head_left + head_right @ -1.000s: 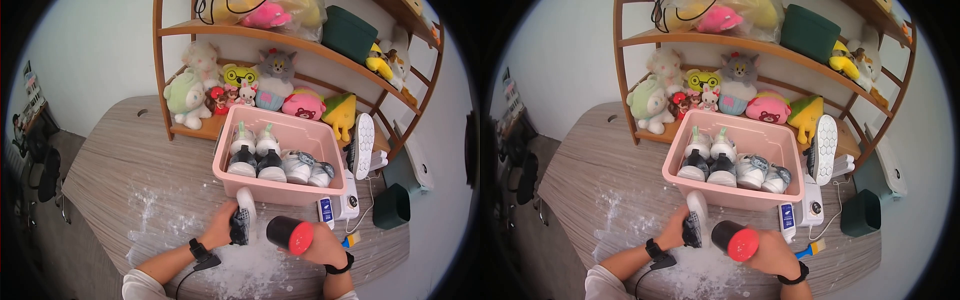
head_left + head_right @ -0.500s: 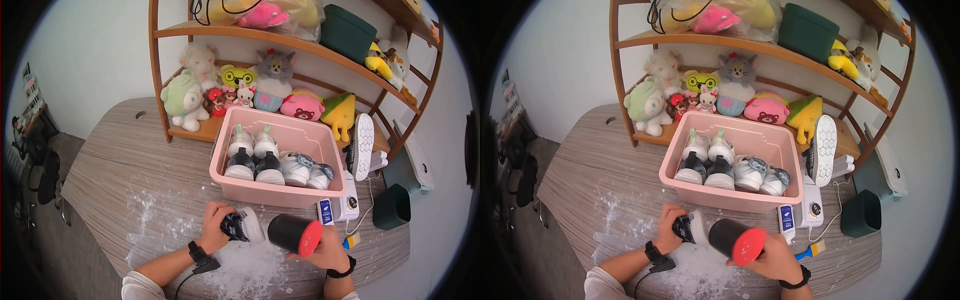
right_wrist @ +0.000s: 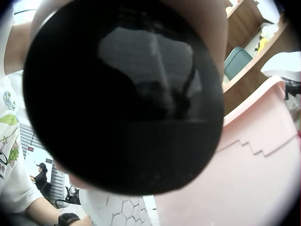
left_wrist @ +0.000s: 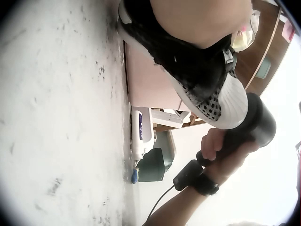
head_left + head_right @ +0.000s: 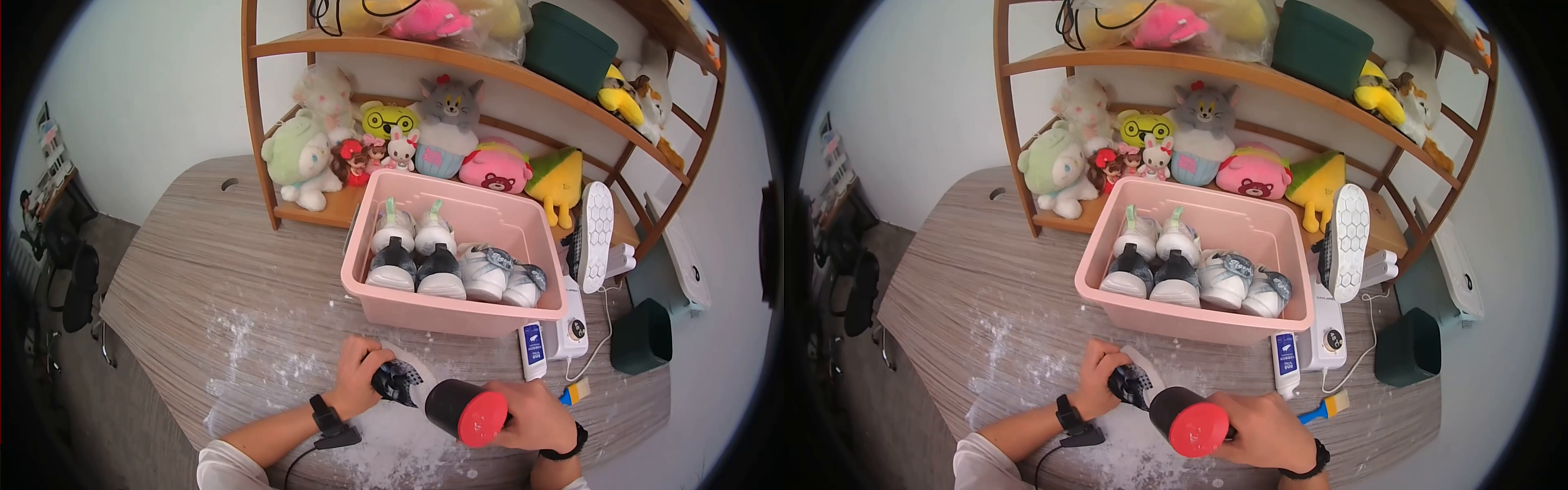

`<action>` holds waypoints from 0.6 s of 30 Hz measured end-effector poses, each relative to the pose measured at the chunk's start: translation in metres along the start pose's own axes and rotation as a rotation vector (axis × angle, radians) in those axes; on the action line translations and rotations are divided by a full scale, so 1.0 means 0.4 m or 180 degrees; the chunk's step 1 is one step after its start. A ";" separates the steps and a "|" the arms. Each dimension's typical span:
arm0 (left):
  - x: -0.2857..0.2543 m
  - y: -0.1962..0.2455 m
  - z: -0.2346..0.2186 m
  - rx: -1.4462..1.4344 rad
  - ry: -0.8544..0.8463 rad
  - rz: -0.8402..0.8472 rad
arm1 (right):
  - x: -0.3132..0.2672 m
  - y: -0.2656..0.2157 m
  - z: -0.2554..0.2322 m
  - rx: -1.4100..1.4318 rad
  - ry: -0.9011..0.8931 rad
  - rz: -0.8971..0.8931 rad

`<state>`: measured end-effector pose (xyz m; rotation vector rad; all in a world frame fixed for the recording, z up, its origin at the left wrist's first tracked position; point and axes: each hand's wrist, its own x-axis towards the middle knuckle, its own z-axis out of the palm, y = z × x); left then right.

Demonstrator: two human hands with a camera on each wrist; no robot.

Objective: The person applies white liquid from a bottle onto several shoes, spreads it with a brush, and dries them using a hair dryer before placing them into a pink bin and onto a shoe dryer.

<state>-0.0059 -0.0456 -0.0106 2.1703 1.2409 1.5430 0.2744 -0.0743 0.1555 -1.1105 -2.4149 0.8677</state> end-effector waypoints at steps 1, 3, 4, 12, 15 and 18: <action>0.000 -0.002 -0.001 0.0039 -0.0032 0.0065 | 0.000 -0.005 -0.007 -0.0125 0.0006 0.0037; 0.011 0.002 -0.010 0.0083 -0.0055 0.0148 | -0.001 -0.004 -0.012 -0.0258 0.0024 0.0063; 0.022 0.013 -0.021 0.0139 -0.0291 0.0470 | 0.000 0.005 -0.011 -0.0466 -0.0048 0.0210; 0.013 0.023 -0.008 -0.0075 -0.0612 0.0728 | 0.047 0.053 0.022 -0.0512 -0.0906 0.0438; 0.002 -0.003 0.007 -0.0015 -0.0553 -0.0090 | 0.057 0.059 0.029 -0.0467 -0.0963 0.0375; 0.003 -0.014 0.032 -0.0423 -0.0180 -0.1222 | 0.060 0.065 0.038 -0.0338 -0.0937 0.0158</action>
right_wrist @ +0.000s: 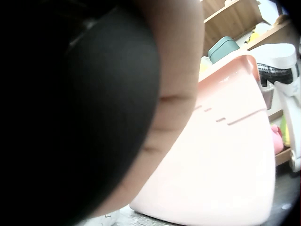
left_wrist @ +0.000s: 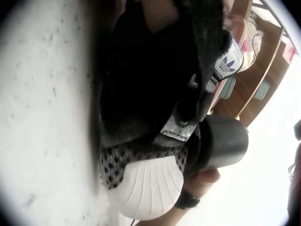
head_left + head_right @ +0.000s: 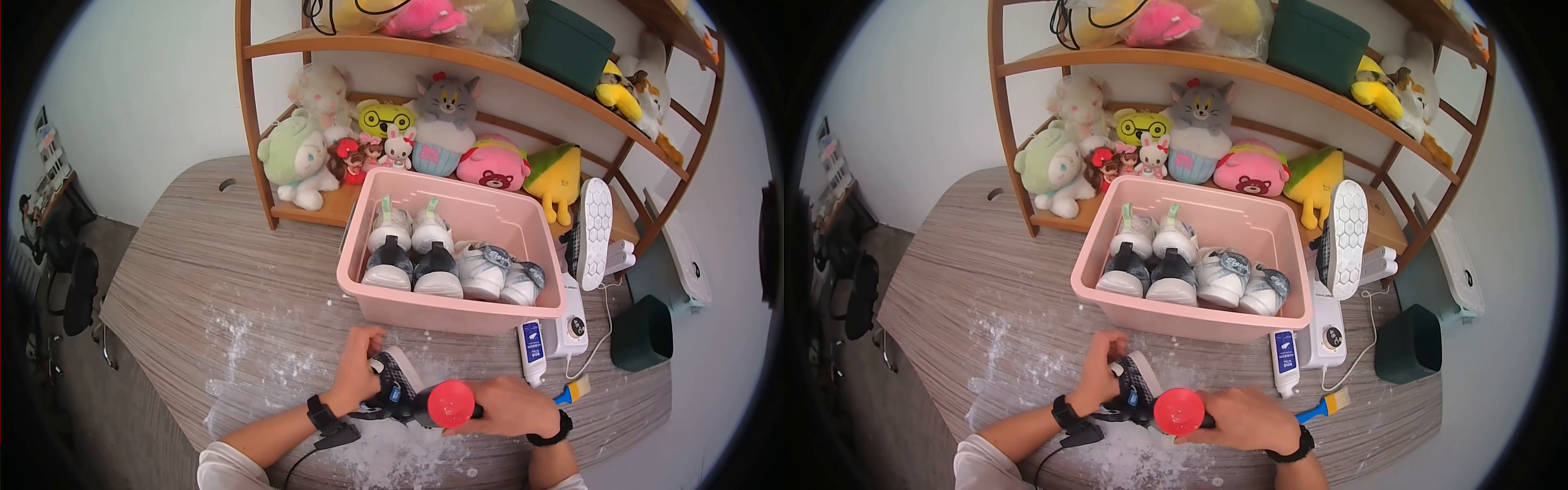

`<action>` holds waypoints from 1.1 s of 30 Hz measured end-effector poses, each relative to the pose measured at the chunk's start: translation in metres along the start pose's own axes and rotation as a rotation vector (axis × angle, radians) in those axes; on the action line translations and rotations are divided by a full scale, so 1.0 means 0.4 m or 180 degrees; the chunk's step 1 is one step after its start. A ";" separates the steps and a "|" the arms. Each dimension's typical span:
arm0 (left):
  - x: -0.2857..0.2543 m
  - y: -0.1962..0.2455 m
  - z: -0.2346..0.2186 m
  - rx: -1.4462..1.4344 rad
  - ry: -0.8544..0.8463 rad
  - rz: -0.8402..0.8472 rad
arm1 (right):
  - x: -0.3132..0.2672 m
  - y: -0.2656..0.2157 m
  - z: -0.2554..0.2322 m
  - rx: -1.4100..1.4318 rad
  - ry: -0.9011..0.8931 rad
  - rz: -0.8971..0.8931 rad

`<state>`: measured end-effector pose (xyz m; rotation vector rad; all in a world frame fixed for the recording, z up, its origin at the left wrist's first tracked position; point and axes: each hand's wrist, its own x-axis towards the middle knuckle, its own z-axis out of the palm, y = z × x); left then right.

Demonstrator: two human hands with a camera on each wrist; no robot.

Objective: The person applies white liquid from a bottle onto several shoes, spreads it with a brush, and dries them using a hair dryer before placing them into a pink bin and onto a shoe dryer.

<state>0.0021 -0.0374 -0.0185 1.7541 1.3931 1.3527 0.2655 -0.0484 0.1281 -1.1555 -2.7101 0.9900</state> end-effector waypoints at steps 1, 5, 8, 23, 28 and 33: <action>0.000 -0.006 0.002 -0.0138 -0.0032 -0.0066 | 0.002 -0.003 0.000 0.0082 -0.0028 0.0034; 0.000 -0.015 -0.009 0.0003 -0.0307 0.0058 | 0.005 -0.018 -0.017 0.0312 -0.0271 0.0170; 0.006 0.000 -0.014 -0.0002 -0.0256 0.0056 | 0.013 -0.025 -0.028 0.0282 -0.0425 0.0268; 0.011 0.031 -0.034 -0.0443 -0.1046 0.0194 | 0.067 0.032 0.069 -0.0339 0.1139 0.0673; 0.003 0.028 -0.026 -0.0443 -0.1159 -0.0191 | 0.061 0.031 0.080 -0.0523 0.1222 0.0966; 0.006 0.027 -0.027 -0.0361 -0.1156 -0.0392 | 0.025 -0.002 0.018 -0.0269 0.1038 0.0779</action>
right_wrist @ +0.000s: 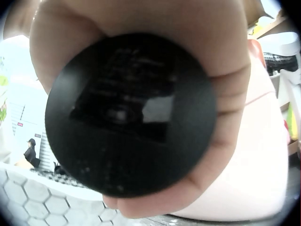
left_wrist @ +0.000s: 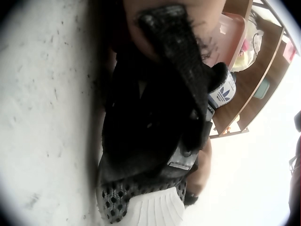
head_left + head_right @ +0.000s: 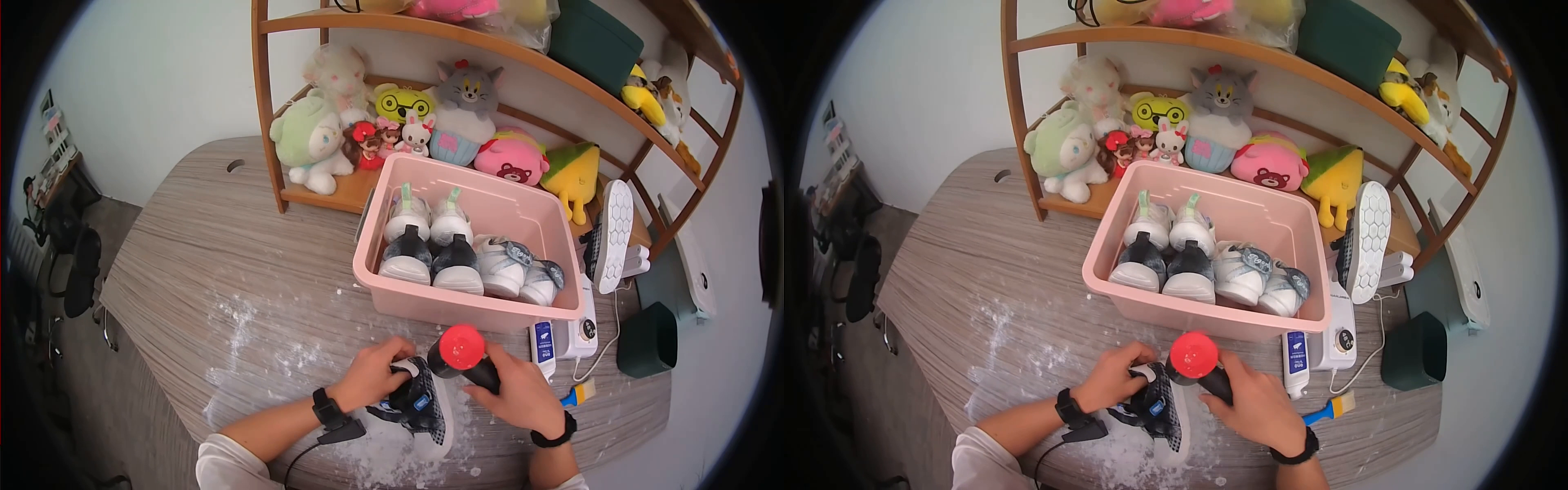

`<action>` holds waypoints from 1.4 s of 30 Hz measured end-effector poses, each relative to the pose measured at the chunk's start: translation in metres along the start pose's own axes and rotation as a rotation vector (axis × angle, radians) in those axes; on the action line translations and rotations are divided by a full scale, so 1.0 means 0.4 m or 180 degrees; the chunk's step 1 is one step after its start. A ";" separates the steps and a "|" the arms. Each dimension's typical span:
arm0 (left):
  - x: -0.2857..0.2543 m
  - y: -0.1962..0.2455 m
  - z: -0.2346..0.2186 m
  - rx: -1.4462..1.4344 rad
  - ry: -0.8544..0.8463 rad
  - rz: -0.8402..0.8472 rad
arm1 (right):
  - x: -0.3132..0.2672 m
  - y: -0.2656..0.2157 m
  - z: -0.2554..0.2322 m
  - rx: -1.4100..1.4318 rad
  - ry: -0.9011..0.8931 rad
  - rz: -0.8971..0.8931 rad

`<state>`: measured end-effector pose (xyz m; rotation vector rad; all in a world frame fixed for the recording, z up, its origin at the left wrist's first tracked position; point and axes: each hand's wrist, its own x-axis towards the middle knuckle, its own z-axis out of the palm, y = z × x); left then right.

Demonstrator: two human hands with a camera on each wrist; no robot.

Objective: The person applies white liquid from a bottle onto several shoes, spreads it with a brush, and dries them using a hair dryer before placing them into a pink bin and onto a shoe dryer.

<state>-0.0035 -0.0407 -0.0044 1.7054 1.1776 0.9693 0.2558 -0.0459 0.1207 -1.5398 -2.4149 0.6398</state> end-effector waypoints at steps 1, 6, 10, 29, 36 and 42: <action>-0.001 -0.001 0.001 0.0114 0.0009 0.0030 | -0.005 -0.004 -0.014 0.0384 0.0034 -0.0141; -0.007 -0.022 0.011 0.0253 -0.0158 0.0153 | -0.038 -0.018 -0.059 0.0834 -0.0074 -0.0161; -0.006 -0.026 0.009 0.0264 -0.0319 0.0283 | -0.036 -0.019 -0.049 0.0861 0.0261 -0.0536; -0.006 -0.020 0.009 0.0273 -0.0183 0.0089 | 0.005 -0.021 0.074 0.0398 0.0852 -0.0553; -0.005 -0.007 0.000 0.0475 -0.0226 0.0132 | 0.008 -0.011 0.098 0.0263 0.1009 -0.0733; -0.016 -0.013 0.010 0.0675 -0.0360 0.0276 | 0.007 -0.024 0.111 0.0082 0.0361 -0.0346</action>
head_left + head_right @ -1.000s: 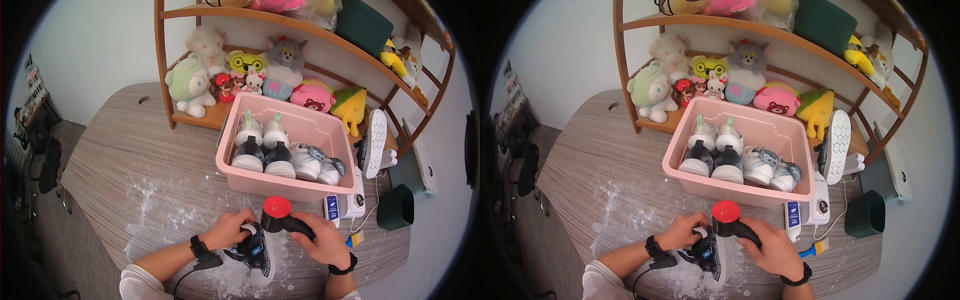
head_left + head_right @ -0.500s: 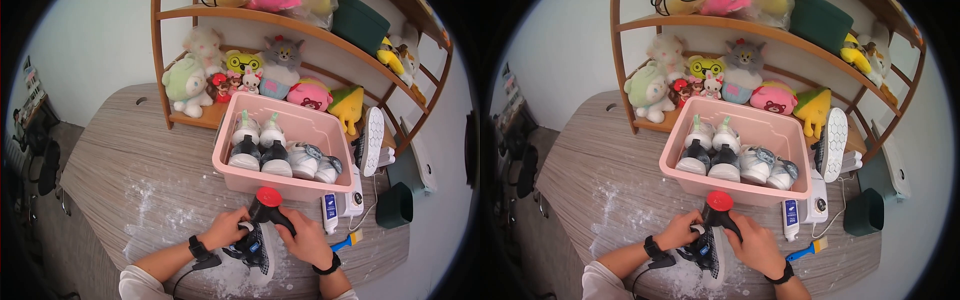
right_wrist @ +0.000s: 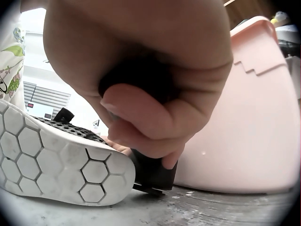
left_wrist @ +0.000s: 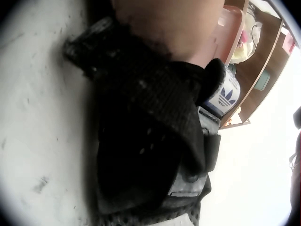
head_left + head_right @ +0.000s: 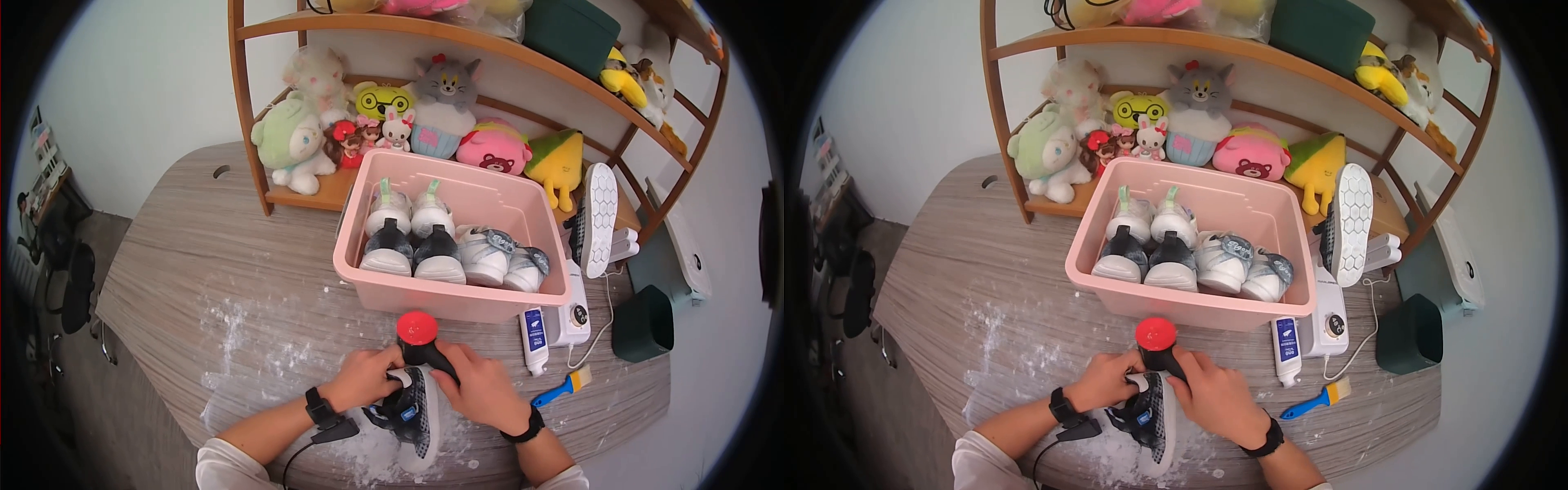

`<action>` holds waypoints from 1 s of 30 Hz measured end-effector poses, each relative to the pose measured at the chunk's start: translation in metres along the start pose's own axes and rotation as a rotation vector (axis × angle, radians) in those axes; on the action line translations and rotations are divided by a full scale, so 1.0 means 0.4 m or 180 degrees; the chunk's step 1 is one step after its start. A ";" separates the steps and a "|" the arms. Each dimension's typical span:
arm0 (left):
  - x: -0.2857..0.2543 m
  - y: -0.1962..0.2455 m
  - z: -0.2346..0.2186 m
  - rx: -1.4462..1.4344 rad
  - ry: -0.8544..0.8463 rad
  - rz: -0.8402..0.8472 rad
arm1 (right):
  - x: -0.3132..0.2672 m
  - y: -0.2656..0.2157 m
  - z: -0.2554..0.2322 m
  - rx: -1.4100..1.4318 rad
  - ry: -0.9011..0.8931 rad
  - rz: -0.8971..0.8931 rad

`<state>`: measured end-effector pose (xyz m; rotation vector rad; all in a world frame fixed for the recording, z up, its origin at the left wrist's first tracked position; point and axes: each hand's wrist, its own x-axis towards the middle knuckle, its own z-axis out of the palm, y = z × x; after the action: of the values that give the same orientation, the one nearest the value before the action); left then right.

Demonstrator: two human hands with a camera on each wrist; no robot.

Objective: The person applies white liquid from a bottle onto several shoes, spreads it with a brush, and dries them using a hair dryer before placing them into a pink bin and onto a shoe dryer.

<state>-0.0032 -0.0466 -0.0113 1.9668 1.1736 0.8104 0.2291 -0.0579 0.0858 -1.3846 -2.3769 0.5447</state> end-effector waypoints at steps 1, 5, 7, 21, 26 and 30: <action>-0.001 0.000 0.000 0.0083 -0.0009 0.0027 | 0.000 0.005 0.001 0.0118 0.0049 -0.0007; 0.002 -0.007 0.001 0.0245 -0.0015 0.0122 | 0.006 0.011 -0.012 0.0378 0.0173 -0.0019; 0.002 -0.007 0.000 0.0269 0.0005 0.0115 | 0.006 0.005 -0.024 0.0405 0.0206 0.0026; 0.002 -0.002 0.006 0.0223 0.0062 0.0121 | -0.031 -0.026 -0.101 0.0304 0.0004 -0.0038; 0.006 0.009 -0.001 0.0187 0.0089 0.0166 | -0.047 -0.055 -0.117 -0.0241 -0.0431 0.0306; 0.007 0.002 -0.002 0.0177 0.0093 0.0180 | -0.048 -0.040 -0.122 -0.0186 -0.0807 0.0540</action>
<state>-0.0023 -0.0441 -0.0099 2.0481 1.1734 0.8465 0.2491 -0.0741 0.1342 -1.6407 -2.5010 0.7412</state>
